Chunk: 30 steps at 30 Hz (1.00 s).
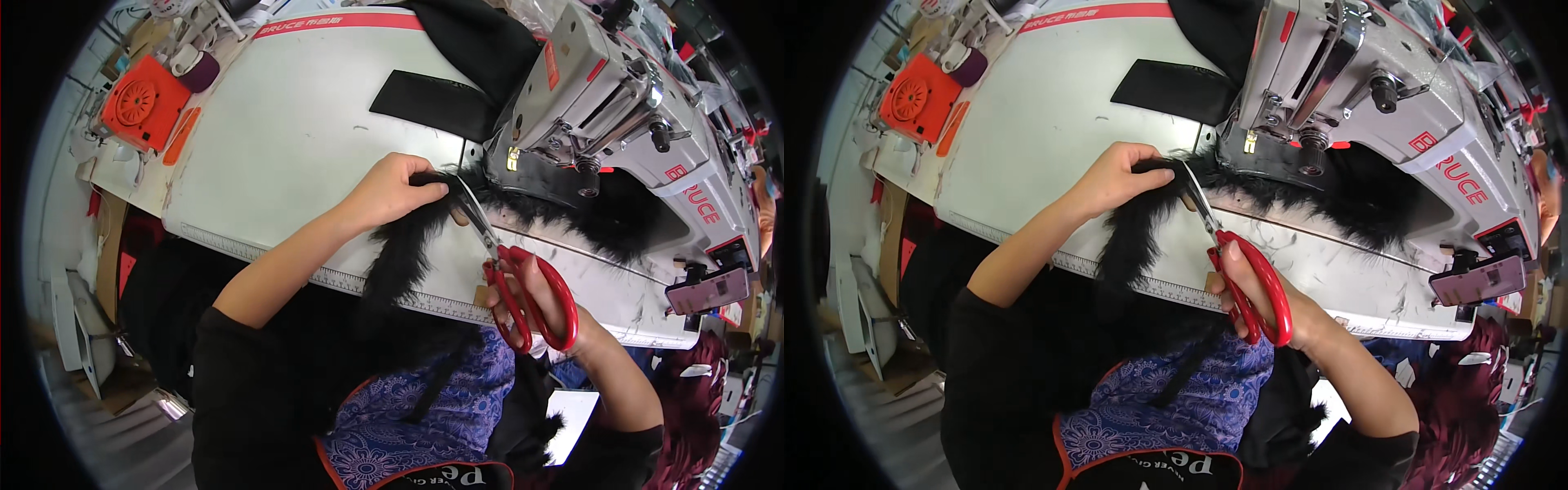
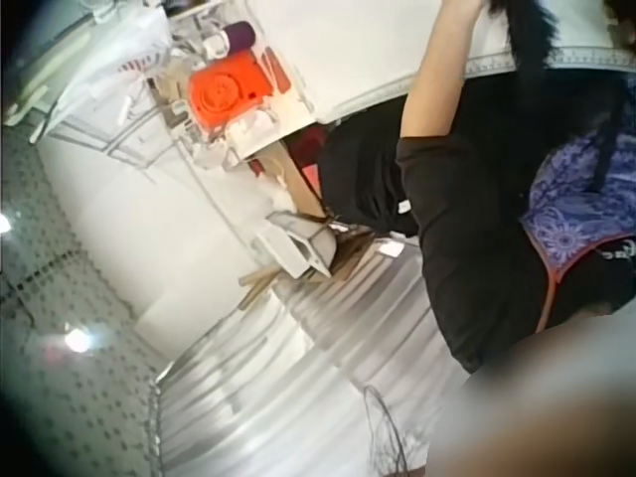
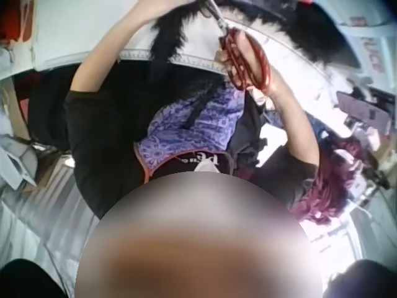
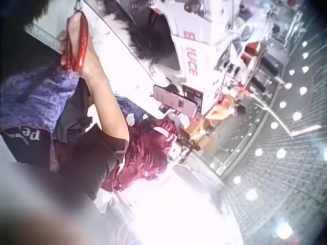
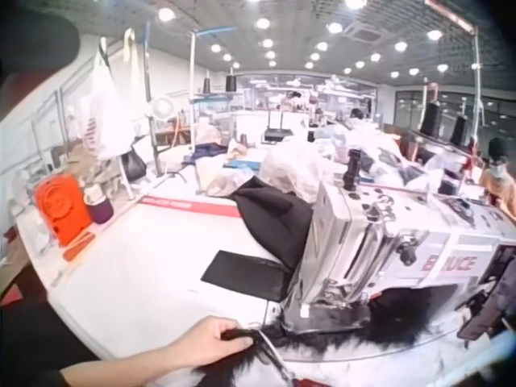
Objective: Sewing a strip of black faux fur onto a fabric garment using an industrial sewing machine.
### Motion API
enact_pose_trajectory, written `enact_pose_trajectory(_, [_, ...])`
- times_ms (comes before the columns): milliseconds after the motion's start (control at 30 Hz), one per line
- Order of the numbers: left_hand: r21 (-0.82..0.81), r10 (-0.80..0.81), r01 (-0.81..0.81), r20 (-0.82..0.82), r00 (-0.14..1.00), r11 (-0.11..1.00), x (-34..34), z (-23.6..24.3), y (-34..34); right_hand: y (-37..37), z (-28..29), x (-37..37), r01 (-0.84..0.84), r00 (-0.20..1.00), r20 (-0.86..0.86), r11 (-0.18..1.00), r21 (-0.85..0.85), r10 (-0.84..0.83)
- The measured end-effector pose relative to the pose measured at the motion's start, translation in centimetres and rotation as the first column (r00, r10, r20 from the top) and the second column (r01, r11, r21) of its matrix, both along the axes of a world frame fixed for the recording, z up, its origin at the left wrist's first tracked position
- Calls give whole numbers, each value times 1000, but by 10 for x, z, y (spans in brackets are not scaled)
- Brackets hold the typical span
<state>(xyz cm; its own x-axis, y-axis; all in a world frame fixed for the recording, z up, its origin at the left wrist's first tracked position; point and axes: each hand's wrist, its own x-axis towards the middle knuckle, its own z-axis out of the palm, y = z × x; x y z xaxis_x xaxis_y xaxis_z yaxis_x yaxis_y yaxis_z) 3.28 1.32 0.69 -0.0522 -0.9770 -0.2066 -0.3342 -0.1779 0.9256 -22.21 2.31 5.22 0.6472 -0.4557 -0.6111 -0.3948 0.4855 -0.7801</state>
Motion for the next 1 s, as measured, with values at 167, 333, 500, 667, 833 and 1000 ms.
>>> enact_pose_trajectory(167, [-10, 8, -9, -45, 999, 1000, -4, 1, 3, -11, 4, 22, -97, 983, -168, 988, -123, 76])
enact_pose_trajectory(333, [-95, 44, -39, 50, 998, 995, -2, 3, 11, -4, 3, 12, -26, 994, -110, 960, -280, -5])
enact_pose_trajectory(500, [-269, -180, 216, 155, 971, 938, -46, 18, 96, 26, -3, -53, -113, 981, -192, 798, -592, -3])
enact_pose_trajectory(667, [-316, -599, 587, 70, 798, 745, -137, -83, 176, 15, -21, -137, -384, 886, -435, 270, -883, -162])
enact_pose_trajectory(833, [-416, -523, 624, 339, 782, 662, -130, -48, 137, -17, -19, -170, -365, 889, -414, 244, -898, -195])
enact_pose_trajectory(1000, [-698, 257, 262, 545, 798, 666, -52, -12, 28, -30, -6, -144, -676, 656, -664, 111, -728, -359])
